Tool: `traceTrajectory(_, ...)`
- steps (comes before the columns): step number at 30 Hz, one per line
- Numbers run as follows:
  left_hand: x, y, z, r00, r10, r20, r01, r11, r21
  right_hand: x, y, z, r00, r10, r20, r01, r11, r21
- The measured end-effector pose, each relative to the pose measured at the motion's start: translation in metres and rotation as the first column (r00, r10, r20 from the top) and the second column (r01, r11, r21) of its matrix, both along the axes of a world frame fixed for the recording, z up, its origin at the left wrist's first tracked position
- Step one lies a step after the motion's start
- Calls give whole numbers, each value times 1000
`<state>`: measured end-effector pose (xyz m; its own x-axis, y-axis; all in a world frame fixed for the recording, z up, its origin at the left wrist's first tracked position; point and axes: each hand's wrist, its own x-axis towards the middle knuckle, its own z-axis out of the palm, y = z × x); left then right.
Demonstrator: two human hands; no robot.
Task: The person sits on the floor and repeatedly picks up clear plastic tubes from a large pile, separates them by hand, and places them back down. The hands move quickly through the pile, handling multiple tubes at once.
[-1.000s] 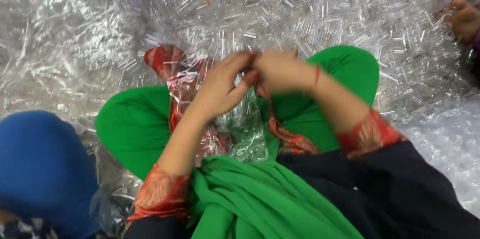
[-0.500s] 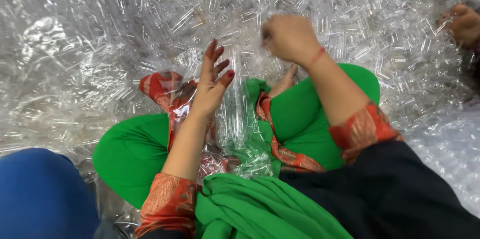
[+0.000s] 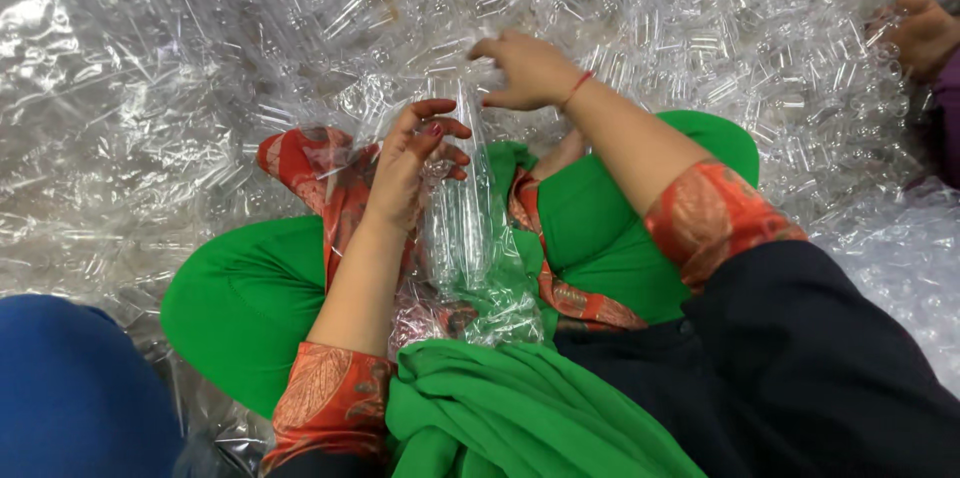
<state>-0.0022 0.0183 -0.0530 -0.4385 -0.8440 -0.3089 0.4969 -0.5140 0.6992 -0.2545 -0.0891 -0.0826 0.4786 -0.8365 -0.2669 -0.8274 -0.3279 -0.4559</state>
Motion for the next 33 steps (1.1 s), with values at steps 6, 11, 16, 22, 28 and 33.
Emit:
traceTrajectory(6,5,14,11,999,-15,52,17,999,-29,33,30,-6,957,-16,-290,-10,996,-90)
traceTrajectory(11,14,28,25,983,-46,180,57,997,-56,12,32,44,988,-153,-25,154,987,43)
traceTrajectory(16,14,31,28,963,-54,265,87,990,-114,-12,56,85,788,-353,504,82,872,482)
traceTrajectory(22,8,33,21,961,-81,263,110,989,-98,0,82,96,453,-499,739,-142,778,613)
traceTrajectory(28,3,36,17,979,40,202,-12,990,-138,14,97,83,416,-512,751,-411,631,658)
traceTrajectory(33,4,35,18,947,73,312,16,962,-274,18,98,67,569,-365,736,-225,792,567)
